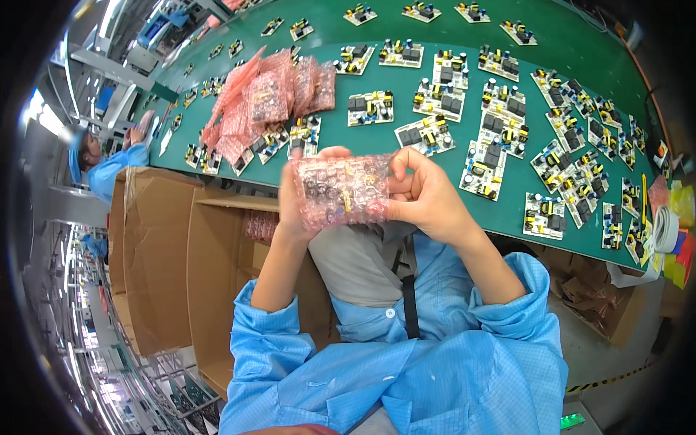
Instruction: The person wraps circuit boards in bubble wrap packaging by hand and places them into a cardboard box.
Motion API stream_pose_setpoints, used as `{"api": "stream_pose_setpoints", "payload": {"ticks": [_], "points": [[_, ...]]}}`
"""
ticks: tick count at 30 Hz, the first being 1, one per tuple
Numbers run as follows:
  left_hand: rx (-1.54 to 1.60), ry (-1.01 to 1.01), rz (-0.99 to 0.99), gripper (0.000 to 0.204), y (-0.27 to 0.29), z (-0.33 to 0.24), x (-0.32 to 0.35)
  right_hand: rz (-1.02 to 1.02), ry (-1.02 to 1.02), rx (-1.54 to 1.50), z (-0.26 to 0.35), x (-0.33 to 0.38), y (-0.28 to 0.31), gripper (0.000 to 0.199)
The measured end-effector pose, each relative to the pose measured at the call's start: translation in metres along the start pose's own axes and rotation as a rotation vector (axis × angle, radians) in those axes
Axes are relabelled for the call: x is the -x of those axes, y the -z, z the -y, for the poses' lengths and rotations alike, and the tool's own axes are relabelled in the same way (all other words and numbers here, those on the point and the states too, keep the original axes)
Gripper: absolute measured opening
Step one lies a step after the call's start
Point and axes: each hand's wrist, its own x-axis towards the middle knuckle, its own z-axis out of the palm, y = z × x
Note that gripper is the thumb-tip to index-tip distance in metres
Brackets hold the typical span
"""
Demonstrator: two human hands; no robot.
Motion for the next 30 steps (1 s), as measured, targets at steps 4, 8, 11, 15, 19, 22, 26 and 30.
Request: {"api": "stream_pose_setpoints", "payload": {"ticks": [4, 8, 11, 15, 19, 22, 26, 30], "points": [[-0.090, -0.161, -0.052, 0.070, -0.020, 0.004, 0.015, -0.110, 0.004, 0.241, 0.009, -0.009, 0.002, 0.038], [-0.429, -0.292, -0.220, 0.046, -0.024, -0.006, 0.002, -0.079, -0.007, 0.329, 0.022, -0.020, -0.004, 0.033], [-0.529, -0.434, -0.427, 0.045, -0.025, -0.028, -0.023, -0.165, 0.105, 0.279, 0.044, -0.021, -0.013, 0.030], [-0.291, -0.495, -0.485, 0.037, 0.019, -0.081, -0.055, -0.193, 0.183, 0.299, 0.052, 0.010, 0.004, 0.027], [-0.143, -0.351, -0.655, 0.031, 0.042, -0.099, -0.062, -0.271, 0.117, 0.335, 0.053, 0.072, 0.030, 0.025], [-0.063, -0.172, -0.542, 0.050, 0.056, -0.096, -0.049, -0.375, 0.020, 0.453, 0.082, 0.127, 0.047, 0.022], [-0.025, -0.046, -0.373, 0.052, 0.016, -0.084, -0.003, -0.465, -0.062, 0.801, 0.150, 0.148, 0.046, 0.017], [-0.133, -0.214, -0.099, 0.043, -0.067, -0.030, -0.009, -0.499, 0.062, 1.069, 0.204, 0.097, 0.071, 0.027]]}}
